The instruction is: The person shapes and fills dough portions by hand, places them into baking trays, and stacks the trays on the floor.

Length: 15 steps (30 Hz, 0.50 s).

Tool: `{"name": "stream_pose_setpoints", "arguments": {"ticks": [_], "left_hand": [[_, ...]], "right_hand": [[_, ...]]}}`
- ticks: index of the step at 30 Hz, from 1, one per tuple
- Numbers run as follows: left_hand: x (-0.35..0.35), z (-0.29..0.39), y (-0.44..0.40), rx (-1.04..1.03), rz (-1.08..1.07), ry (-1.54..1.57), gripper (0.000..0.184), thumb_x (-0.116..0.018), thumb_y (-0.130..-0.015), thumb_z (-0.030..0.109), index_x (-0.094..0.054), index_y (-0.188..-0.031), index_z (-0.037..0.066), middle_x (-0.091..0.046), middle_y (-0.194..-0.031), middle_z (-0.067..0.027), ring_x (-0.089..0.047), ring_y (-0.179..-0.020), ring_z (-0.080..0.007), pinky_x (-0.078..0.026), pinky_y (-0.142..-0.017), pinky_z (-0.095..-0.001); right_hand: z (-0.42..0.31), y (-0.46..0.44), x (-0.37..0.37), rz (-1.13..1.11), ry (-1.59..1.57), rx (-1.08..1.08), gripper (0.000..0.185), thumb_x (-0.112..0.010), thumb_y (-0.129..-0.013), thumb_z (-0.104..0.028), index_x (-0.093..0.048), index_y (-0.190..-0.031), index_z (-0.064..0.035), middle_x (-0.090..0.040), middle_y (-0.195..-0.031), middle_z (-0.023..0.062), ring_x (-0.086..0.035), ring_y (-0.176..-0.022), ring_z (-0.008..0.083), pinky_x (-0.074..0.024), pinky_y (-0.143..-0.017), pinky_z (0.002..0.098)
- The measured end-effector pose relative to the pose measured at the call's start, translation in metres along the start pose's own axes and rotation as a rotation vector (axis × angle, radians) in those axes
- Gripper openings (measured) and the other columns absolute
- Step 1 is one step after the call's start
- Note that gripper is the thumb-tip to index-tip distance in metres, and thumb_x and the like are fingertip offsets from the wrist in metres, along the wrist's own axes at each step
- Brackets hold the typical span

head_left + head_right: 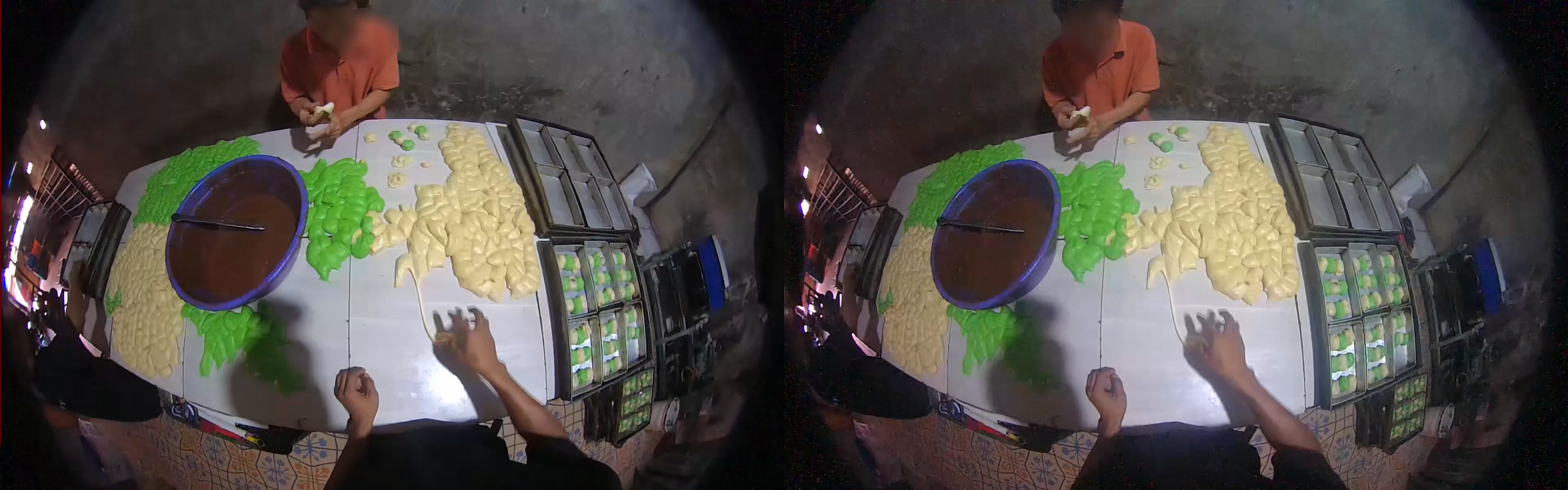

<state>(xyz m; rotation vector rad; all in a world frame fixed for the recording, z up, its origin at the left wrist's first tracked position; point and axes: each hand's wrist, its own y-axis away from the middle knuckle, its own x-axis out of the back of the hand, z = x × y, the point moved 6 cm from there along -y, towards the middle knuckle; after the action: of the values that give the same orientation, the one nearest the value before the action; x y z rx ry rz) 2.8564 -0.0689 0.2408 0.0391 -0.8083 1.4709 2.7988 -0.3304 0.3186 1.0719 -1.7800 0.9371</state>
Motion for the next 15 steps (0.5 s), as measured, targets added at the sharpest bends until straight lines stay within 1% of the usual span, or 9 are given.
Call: {"name": "stream_pose_setpoints", "arguments": {"ticks": [2, 4, 6, 7, 10, 11, 12, 13, 15], "left_hand": [[0.001, 0.006, -0.003, 0.028, 0.000, -0.029, 0.008, -0.057, -0.073, -0.004, -0.058, -0.079, 0.001, -0.056, -0.073, -0.0136, -0.053, -0.067, -0.0312, -0.043, -0.062, -0.0393], [0.001, 0.006, -0.004, 0.027, 0.021, -0.060, 0.006, -0.058, -0.071, -0.002, -0.057, -0.075, 0.003, -0.056, -0.071, -0.0115, -0.053, -0.065, -0.0307, -0.043, -0.059, -0.0402], [-0.001, 0.003, -0.003, 0.020, 0.045, -0.062, 0.005, -0.058, -0.071, -0.001, -0.058, -0.075, 0.003, -0.056, -0.070, -0.0114, -0.053, -0.065, -0.0305, -0.043, -0.059, -0.0399], [-0.001, 0.001, 0.000, 0.020, 0.057, -0.064, 0.005, -0.058, -0.071, -0.001, -0.058, -0.075, 0.003, -0.055, -0.070, -0.0114, -0.052, -0.064, -0.0304, -0.043, -0.058, -0.0398], [0.001, -0.001, 0.001, 0.013, 0.046, -0.078, 0.006, -0.058, -0.071, -0.001, -0.058, -0.075, 0.003, -0.054, -0.069, -0.0111, -0.052, -0.064, -0.0302, -0.043, -0.059, -0.0403], [0.002, -0.003, 0.002, 0.006, 0.062, -0.061, 0.006, -0.057, -0.072, -0.002, -0.059, -0.076, 0.002, -0.054, -0.069, -0.0114, -0.052, -0.063, -0.0295, -0.043, -0.059, -0.0393], [0.002, -0.005, 0.002, -0.001, 0.080, -0.042, 0.007, -0.057, -0.072, -0.002, -0.059, -0.077, 0.002, -0.054, -0.069, -0.0117, -0.052, -0.063, -0.0289, -0.042, -0.058, -0.0383], [0.001, -0.004, 0.004, -0.007, 0.096, -0.020, 0.007, -0.057, -0.073, -0.002, -0.060, -0.079, 0.001, -0.053, -0.069, -0.0120, -0.051, -0.062, -0.0282, -0.042, -0.058, -0.0373], [0.005, -0.002, 0.005, 0.210, 0.148, 0.143, 0.008, -0.056, -0.076, -0.002, -0.060, -0.082, 0.000, -0.054, -0.070, -0.0111, -0.052, -0.062, -0.0245, -0.043, -0.060, -0.0346]], "right_hand": [[0.009, -0.043, -0.017, -0.093, -0.265, -0.009, 0.050, -0.063, -0.077, -0.022, -0.054, -0.122, -0.0017, -0.058, -0.109, 0.0206, -0.051, -0.107, 0.0361, -0.0437, -0.091, 0.0414], [-0.009, -0.092, -0.030, -0.039, -0.259, 0.193, 0.047, -0.062, -0.078, -0.020, -0.054, -0.119, 0.0005, -0.054, -0.118, 0.0220, -0.053, -0.106, 0.0357, -0.0440, -0.090, 0.0425], [-0.023, -0.134, -0.058, 0.001, -0.088, 0.405, 0.039, -0.059, -0.079, -0.018, -0.057, -0.113, 0.0013, -0.056, -0.114, 0.0217, -0.055, -0.101, 0.0369, -0.0451, -0.087, 0.0428], [-0.024, -0.150, -0.076, 0.180, 0.011, 0.413, 0.029, -0.055, -0.082, -0.018, -0.059, -0.105, 0.0001, -0.059, -0.102, 0.0192, -0.057, -0.095, 0.0346, -0.0461, -0.083, 0.0420], [-0.030, -0.163, -0.102, -0.185, 0.192, 0.403, 0.029, -0.054, -0.081, -0.019, -0.058, -0.103, 0.0006, -0.059, -0.101, 0.0174, -0.055, -0.101, 0.0341, -0.0443, -0.085, 0.0413], [-0.038, -0.152, -0.106, -0.159, 0.075, 0.506, 0.028, -0.054, -0.083, -0.021, -0.057, -0.101, 0.0012, -0.058, -0.091, 0.0189, -0.057, -0.090, 0.0370, -0.0463, -0.079, 0.0443], [-0.039, -0.131, -0.121, 0.002, -0.165, 0.675, 0.023, -0.053, -0.086, -0.020, -0.055, -0.097, 0.0003, -0.055, -0.089, 0.0202, -0.057, -0.084, 0.0385, -0.0466, -0.073, 0.0480], [-0.056, -0.102, -0.104, -0.327, -0.391, 0.593, 0.019, -0.054, -0.086, -0.013, -0.055, -0.102, -0.0024, -0.054, -0.094, 0.0194, -0.057, -0.084, 0.0396, -0.0465, -0.072, 0.0500], [-0.089, -0.031, -0.088, -0.437, -0.794, 0.707, 0.022, -0.063, -0.084, -0.009, -0.060, -0.105, -0.0080, -0.050, -0.099, 0.0139, -0.053, -0.092, 0.0318, -0.0442, -0.084, 0.0397]]}}
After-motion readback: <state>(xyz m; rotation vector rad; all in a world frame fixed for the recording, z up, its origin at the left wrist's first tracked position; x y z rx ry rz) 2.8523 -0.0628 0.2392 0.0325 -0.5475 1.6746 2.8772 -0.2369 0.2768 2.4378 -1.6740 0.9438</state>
